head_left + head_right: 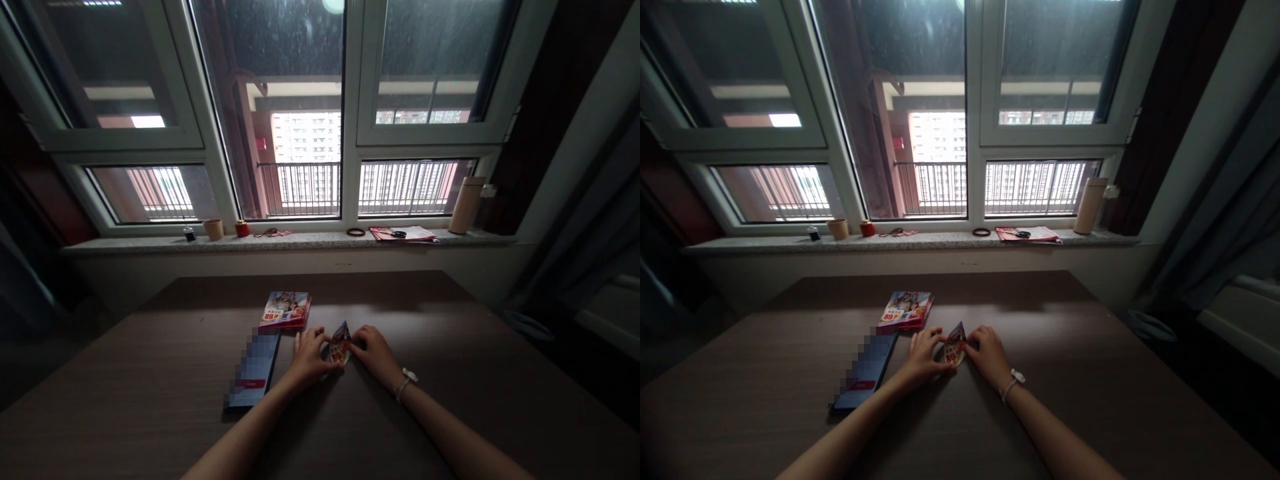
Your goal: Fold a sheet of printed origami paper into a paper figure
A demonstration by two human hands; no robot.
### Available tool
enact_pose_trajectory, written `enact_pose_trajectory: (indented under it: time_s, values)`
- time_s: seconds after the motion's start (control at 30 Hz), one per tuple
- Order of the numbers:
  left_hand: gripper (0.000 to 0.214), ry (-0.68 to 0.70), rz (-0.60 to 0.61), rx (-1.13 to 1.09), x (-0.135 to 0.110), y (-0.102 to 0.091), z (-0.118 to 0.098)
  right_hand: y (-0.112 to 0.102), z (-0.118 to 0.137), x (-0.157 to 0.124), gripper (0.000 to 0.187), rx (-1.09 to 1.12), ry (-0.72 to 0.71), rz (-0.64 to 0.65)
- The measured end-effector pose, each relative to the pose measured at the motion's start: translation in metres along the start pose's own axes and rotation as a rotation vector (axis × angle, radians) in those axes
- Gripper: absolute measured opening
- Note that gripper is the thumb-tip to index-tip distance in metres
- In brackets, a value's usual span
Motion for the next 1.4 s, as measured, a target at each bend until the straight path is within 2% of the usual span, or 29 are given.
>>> enact_pose_trajectory:
  time_s: [0.23, 0.53, 0.73, 0.93, 1.13, 1.4]
  values:
    - [0.058, -0.008, 0.008, 0.019, 0.0005, -0.0001, -0.0005, -0.0021, -0.0027, -0.0003, 0.007, -0.036, 0.03, -0.036]
    - [0.055, 0.01, -0.009, 0.027, -0.0017, -0.0018, -0.0017, -0.0051, -0.0044, -0.0022, 0.007, 0.064, 0.017, 0.018]
    - [0.056, 0.018, 0.002, 0.04, -0.0014, 0.0009, -0.0027, -0.0035, -0.0078, -0.0006, 0.008, 0.021, 0.06, -0.014]
    - [0.058, 0.009, -0.016, 0.054, -0.0016, 0.0041, -0.003, -0.0051, -0.0026, -0.0008, 0.006, -0.039, 0.041, -0.04]
    - [0.058, 0.031, -0.018, 0.075, -0.0039, 0.0029, -0.0068, -0.0066, -0.0019, 0.0001, 0.006, 0.053, 0.012, -0.003]
    - [0.062, 0.055, 0.019, 0.08, -0.0058, 0.0028, -0.0101, -0.0052, -0.0067, 0.0008, 0.01, 0.072, 0.028, 0.002]
Point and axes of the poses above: each hand's wrist, its own x-axis towards the middle knuckle, its own y-axis out of the palm, z = x × y, the point moved 8 cm from there along x, towards the middle knuckle, and after that the axes turned 11 degrees about x, right-handed, at the moved point
